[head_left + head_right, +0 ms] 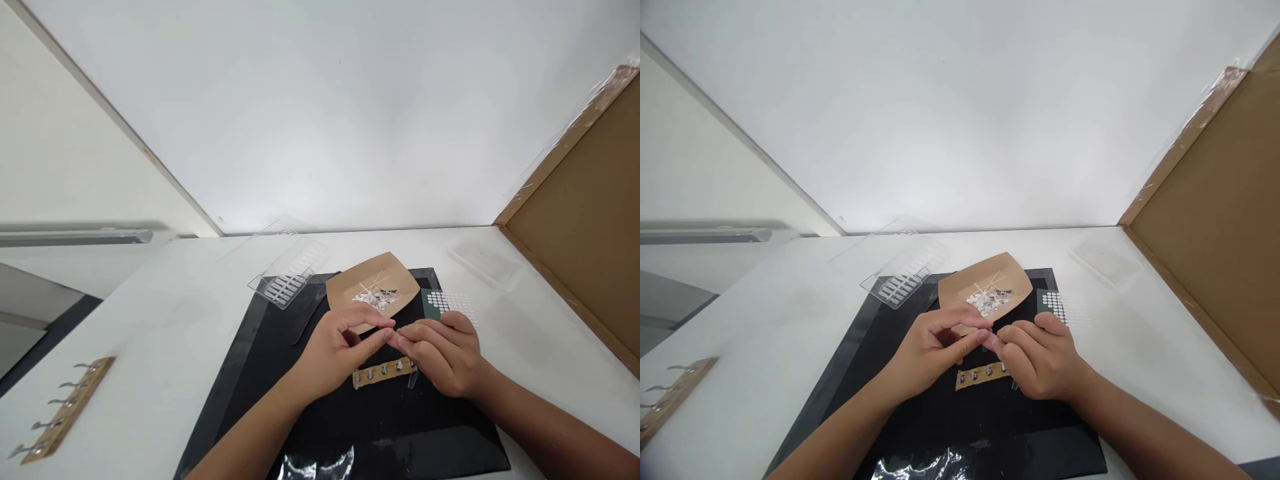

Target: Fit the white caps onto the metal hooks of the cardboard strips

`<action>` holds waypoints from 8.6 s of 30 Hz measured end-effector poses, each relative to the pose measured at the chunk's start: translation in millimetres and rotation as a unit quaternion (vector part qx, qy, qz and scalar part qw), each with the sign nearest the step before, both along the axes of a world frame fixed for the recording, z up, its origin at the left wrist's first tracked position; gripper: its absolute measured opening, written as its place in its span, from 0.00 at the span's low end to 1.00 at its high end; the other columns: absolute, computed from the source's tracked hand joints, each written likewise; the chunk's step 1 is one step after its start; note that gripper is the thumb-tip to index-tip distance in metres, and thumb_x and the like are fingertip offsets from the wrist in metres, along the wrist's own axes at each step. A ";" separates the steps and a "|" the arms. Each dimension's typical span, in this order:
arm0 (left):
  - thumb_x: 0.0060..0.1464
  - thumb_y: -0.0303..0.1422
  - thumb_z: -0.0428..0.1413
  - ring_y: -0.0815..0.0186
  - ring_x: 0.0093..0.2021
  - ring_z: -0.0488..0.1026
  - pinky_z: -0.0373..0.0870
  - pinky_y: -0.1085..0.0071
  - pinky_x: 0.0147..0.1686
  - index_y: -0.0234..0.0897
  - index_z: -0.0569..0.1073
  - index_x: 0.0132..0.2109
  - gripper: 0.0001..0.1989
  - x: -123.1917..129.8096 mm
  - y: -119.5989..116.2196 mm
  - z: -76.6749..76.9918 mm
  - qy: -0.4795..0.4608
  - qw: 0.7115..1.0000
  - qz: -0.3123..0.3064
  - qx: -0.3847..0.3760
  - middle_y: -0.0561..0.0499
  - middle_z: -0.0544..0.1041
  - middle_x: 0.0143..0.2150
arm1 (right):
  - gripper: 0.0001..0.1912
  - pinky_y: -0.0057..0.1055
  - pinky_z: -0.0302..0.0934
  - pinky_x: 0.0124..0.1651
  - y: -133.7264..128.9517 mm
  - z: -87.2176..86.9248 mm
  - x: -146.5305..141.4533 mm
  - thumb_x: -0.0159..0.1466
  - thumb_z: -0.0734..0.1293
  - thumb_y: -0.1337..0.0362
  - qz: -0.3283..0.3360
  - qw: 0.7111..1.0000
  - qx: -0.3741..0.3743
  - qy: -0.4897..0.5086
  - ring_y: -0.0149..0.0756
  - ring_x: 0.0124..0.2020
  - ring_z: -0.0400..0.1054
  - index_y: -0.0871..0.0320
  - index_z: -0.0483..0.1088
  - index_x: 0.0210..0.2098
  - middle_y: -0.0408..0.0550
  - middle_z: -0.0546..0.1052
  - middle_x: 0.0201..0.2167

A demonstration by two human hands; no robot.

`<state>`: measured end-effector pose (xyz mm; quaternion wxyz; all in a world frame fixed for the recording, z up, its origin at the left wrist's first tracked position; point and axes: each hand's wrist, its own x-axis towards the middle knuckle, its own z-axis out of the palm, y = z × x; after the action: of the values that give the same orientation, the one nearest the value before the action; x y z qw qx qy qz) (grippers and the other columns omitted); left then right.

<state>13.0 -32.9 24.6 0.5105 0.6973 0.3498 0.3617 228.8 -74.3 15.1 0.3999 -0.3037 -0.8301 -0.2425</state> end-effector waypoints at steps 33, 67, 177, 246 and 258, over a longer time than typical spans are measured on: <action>0.55 0.41 0.71 0.78 0.16 0.67 0.67 0.81 0.12 0.36 0.86 0.42 0.13 4.2 -4.0 -9.6 -0.062 0.982 -0.061 -0.170 0.50 0.79 0.33 | 0.10 0.35 0.55 0.41 -0.6 -13.1 5.7 0.72 0.73 0.65 0.046 0.984 -0.141 0.102 0.28 0.29 0.77 0.55 0.68 0.38 0.37 0.83 0.31; 0.64 0.39 0.61 0.75 0.21 0.59 0.55 0.78 0.19 0.36 0.66 0.26 0.20 -6.9 10.4 -4.8 0.030 0.988 0.104 0.112 0.56 0.66 0.23 | 0.24 0.37 0.48 0.42 -9.7 -35.9 -21.6 0.68 0.73 0.40 0.022 0.968 -0.250 0.011 0.33 0.31 0.66 0.57 0.77 0.36 0.42 0.76 0.32; 0.66 0.40 0.53 0.70 0.20 0.64 0.55 0.72 0.25 0.39 0.67 0.29 0.17 -12.5 15.6 -23.5 0.239 0.891 0.231 0.308 0.58 0.63 0.19 | 0.07 0.38 0.54 0.48 31.5 -31.3 29.5 0.76 0.65 0.64 0.027 0.933 -0.358 -0.024 0.36 0.39 0.78 0.54 0.77 0.44 0.44 0.85 0.39; 0.60 0.44 0.59 0.49 0.38 0.81 0.71 0.64 0.30 0.37 0.77 0.33 0.15 -71.9 34.8 -7.9 0.625 0.750 0.213 0.039 0.37 0.82 0.40 | 0.18 0.31 0.55 0.32 36.7 -36.3 53.3 0.78 0.62 0.62 0.006 0.909 -0.404 -0.103 0.34 0.30 0.72 0.54 0.76 0.33 0.44 0.77 0.30; 0.61 0.34 0.58 0.49 0.40 0.81 0.71 0.62 0.34 0.38 0.75 0.34 0.07 -79.5 32.9 0.7 0.649 0.732 0.207 0.011 0.39 0.82 0.42 | 0.12 0.34 0.48 0.28 14.7 -30.4 32.8 0.65 0.68 0.80 -0.072 0.902 -0.366 -0.216 0.37 0.30 0.69 0.55 0.72 0.33 0.44 0.75 0.31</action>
<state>-66.4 0.1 25.3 0.0636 0.6786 0.7275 -0.0787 261.6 -59.6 -15.3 0.0524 -0.4276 -0.9024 -0.0092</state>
